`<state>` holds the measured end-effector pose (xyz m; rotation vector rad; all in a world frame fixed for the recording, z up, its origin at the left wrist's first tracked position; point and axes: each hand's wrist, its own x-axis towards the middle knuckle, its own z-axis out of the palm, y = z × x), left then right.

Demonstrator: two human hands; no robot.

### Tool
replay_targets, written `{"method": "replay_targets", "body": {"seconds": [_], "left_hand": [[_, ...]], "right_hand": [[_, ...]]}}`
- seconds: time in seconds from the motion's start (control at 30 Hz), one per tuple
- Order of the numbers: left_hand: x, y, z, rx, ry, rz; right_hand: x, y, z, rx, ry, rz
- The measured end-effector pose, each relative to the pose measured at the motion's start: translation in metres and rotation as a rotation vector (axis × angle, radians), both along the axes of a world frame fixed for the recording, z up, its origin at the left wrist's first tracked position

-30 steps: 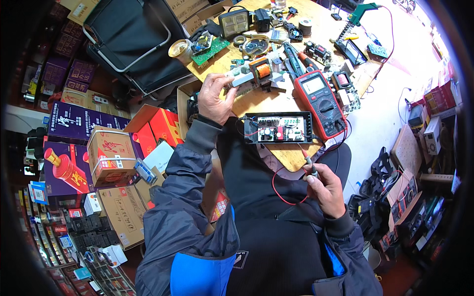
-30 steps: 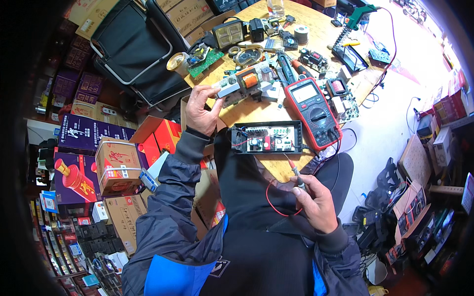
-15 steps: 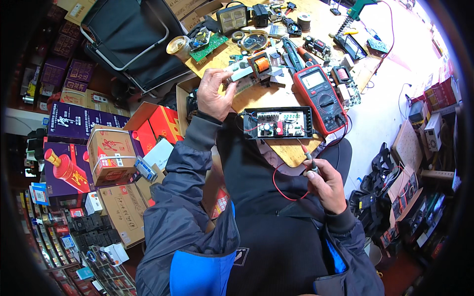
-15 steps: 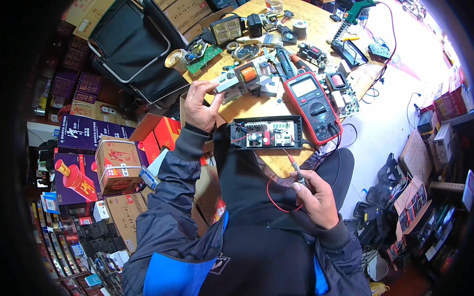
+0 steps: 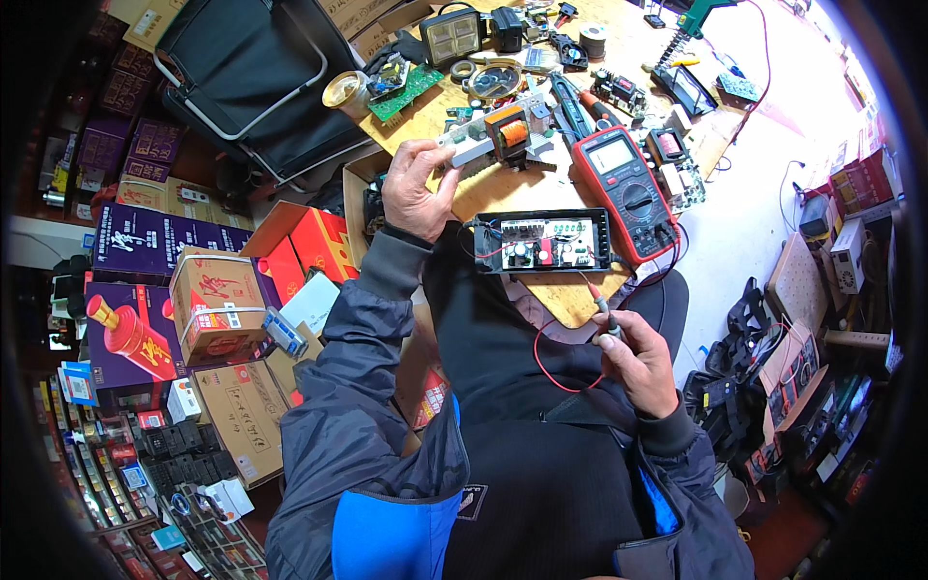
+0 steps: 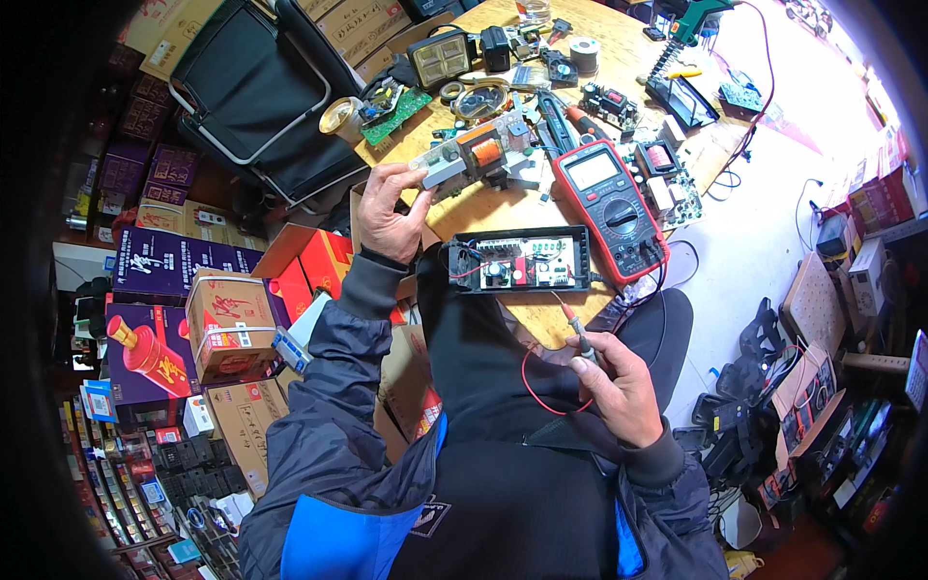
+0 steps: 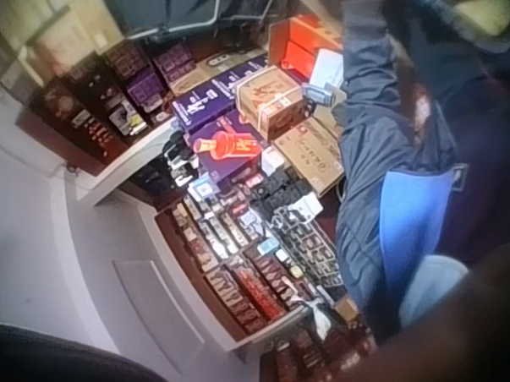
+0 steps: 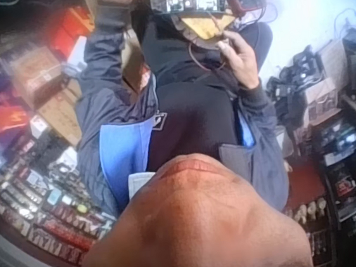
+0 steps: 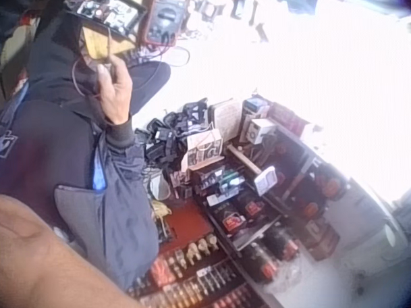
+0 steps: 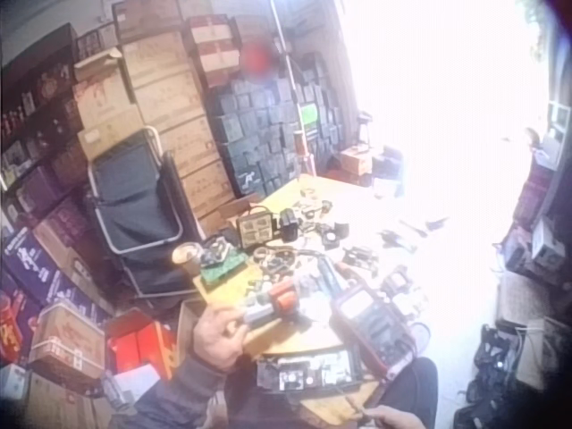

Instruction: The person tests a small electronic device using a multimeter and a magnifying glass. They connect probes to the device, observe the multimeter display, and inspect components closely. The person handles the device, probes, and magnifying glass throughout the clip.

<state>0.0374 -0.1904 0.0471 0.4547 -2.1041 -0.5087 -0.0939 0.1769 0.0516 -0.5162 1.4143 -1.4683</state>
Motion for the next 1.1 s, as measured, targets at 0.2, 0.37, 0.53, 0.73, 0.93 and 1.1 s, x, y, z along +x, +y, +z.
{"method": "replay_targets", "body": {"seconds": [0.2, 0.37, 0.53, 0.73, 0.93, 1.1], "left_hand": [[0.001, 0.000, -0.007, 0.005, 0.012, 0.012], [0.001, 0.001, -0.023, 0.207, 0.100, 0.000], [0.000, 0.001, -0.041, 0.330, 0.142, 0.000], [-0.001, 0.001, -0.051, 0.319, 0.134, 0.074], [-0.001, 0.006, -0.060, 0.351, 0.195, 0.097], [0.000, 0.009, -0.065, 0.350, 0.187, 0.091]], "right_hand": [[-0.001, -0.002, 0.004, -0.031, 0.045, 0.050], [0.001, -0.016, 0.016, -0.166, 0.263, 0.188], [0.003, -0.048, 0.018, -0.173, 0.824, 0.362], [-0.008, -0.085, -0.003, -0.244, 1.196, 0.224], [0.004, -0.079, -0.015, -0.190, 1.359, 0.092], [-0.003, -0.068, -0.011, -0.103, 1.386, 0.091]]}}
